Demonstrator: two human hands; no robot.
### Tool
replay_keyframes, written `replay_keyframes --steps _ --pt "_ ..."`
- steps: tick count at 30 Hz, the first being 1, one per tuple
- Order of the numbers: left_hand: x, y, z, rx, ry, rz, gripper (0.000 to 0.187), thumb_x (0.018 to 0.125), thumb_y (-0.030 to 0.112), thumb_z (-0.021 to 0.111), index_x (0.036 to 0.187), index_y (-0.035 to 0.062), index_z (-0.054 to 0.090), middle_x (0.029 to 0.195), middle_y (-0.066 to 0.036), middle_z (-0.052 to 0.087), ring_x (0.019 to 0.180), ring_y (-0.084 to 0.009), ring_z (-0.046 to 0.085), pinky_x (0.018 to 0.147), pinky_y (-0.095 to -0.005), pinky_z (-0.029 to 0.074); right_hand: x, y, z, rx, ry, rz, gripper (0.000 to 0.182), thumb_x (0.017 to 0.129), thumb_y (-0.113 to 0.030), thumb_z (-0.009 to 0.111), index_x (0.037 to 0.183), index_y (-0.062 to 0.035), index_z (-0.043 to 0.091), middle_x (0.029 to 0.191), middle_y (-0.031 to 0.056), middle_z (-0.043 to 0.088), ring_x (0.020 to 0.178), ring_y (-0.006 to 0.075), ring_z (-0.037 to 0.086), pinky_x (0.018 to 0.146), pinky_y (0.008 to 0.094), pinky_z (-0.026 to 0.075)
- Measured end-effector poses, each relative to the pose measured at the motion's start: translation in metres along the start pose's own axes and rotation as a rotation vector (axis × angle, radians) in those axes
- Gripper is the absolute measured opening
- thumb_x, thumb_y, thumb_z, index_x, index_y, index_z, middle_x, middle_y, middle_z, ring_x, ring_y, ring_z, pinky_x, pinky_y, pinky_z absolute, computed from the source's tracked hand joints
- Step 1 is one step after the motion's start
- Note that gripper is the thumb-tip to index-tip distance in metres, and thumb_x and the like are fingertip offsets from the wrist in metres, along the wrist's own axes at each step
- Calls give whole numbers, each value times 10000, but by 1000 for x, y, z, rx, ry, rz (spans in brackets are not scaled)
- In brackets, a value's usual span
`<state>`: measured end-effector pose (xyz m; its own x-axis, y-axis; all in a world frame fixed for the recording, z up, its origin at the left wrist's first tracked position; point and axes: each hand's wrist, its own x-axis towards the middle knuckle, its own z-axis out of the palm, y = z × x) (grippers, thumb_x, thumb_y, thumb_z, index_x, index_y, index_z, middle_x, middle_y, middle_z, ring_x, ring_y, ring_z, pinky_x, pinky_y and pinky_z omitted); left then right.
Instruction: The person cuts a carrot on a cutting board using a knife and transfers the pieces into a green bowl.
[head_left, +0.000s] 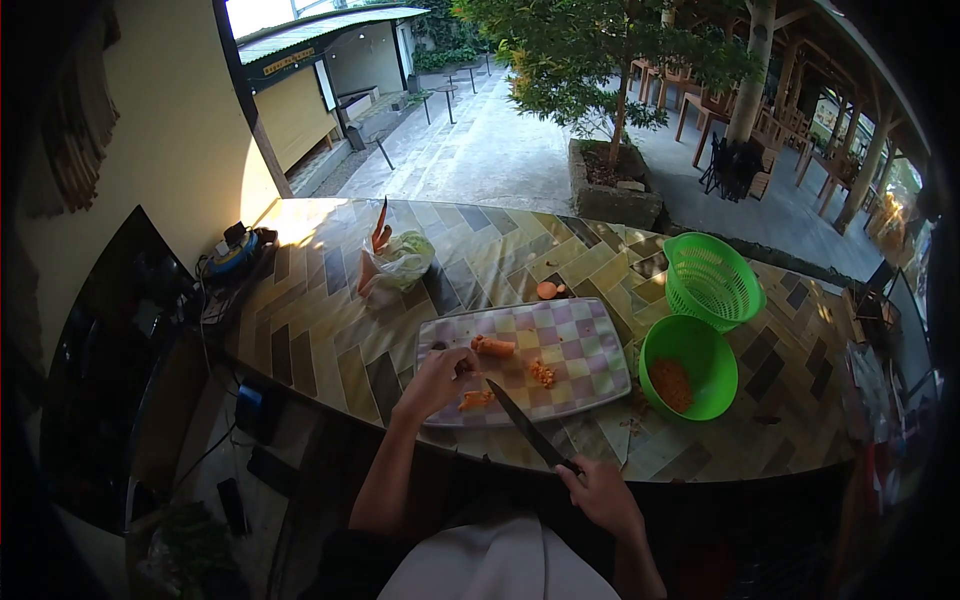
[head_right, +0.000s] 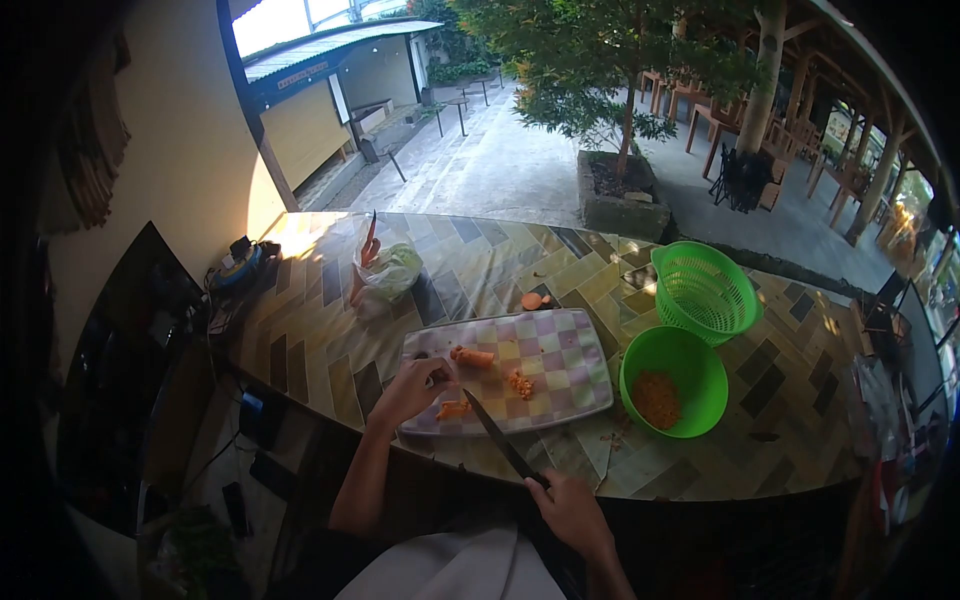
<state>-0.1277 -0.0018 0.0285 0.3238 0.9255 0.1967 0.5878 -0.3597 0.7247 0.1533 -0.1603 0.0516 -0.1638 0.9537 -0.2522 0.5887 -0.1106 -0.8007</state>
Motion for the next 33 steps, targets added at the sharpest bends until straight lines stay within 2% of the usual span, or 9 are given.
replay_keyframes --steps 1,4,10,16,19,22,25,31,33 --pt "-5 3 -2 10 -16 -23 129 841 58 711 921 -32 662 795 -148 691 715 -248 670 682 -362 501 -1 -2 0 -12 -7 -9 379 982 -318 565 946 55 621 710 273 615 750 471 612 669 507 458" --pt "-14 2 -4 13 -23 -48 136 836 67 717 921 -30 673 808 -150 697 730 -244 683 688 -354 511 2 7 6 -109 -7 -43 370 971 -319 602 908 43 640 614 170 623 589 291 649 586 388 470" --pt "-22 -4 -3 -11 13 -21 140 824 65 715 922 -28 679 836 -152 706 763 -254 698 712 -353 527 -2 -6 7 -172 147 -30 348 961 -292 601 949 53 640 742 257 630 769 453 623 671 461 466" --pt "-22 0 5 -36 -1 -9 118 810 41 698 908 -22 679 824 -147 702 776 -257 700 724 -349 531 -4 -4 8 -131 137 -69 343 958 -285 604 950 57 638 732 276 608 762 460 613 664 471 455" --pt "-19 3 9 -55 -30 -13 123 801 36 697 903 -27 672 823 -147 701 782 -256 701 729 -350 531 -1 -3 10 -184 111 -37 406 986 -344 542 951 51 629 771 289 633 806 478 622 697 539 465" --pt "-19 3 10 -52 -36 13 133 791 32 700 904 -31 667 823 -145 701 784 -252 701 730 -348 532 3 10 16 -173 254 -27 346 964 -278 599 910 63 621 699 254 611 718 440 625 628 459 454" --pt "-20 5 11 -59 -26 17 145 782 26 705 910 -28 665 823 -141 701 788 -249 702 732 -346 535 2 1 3 -104 154 118 399 989 -335 543 932 52 621 770 288 634 791 476 621 689 538 466" --pt "-22 2 6 -40 50 -6 135 798 20 696 926 -14 670 845 -143 706 812 -253 707 748 -347 543 7 -3 16 -124 119 -22 387 987 -334 548 921 40 621 749 278 629 787 471 623 691 535 465" --pt "-23 0 4 -48 58 -21 122 816 22 688 932 -11 673 862 -147 709 819 -257 708 755 -350 543 14 2 20 -117 169 -33 370 977 -315 572 909 44 627 726 252 625 755 440 631 665 493 458"
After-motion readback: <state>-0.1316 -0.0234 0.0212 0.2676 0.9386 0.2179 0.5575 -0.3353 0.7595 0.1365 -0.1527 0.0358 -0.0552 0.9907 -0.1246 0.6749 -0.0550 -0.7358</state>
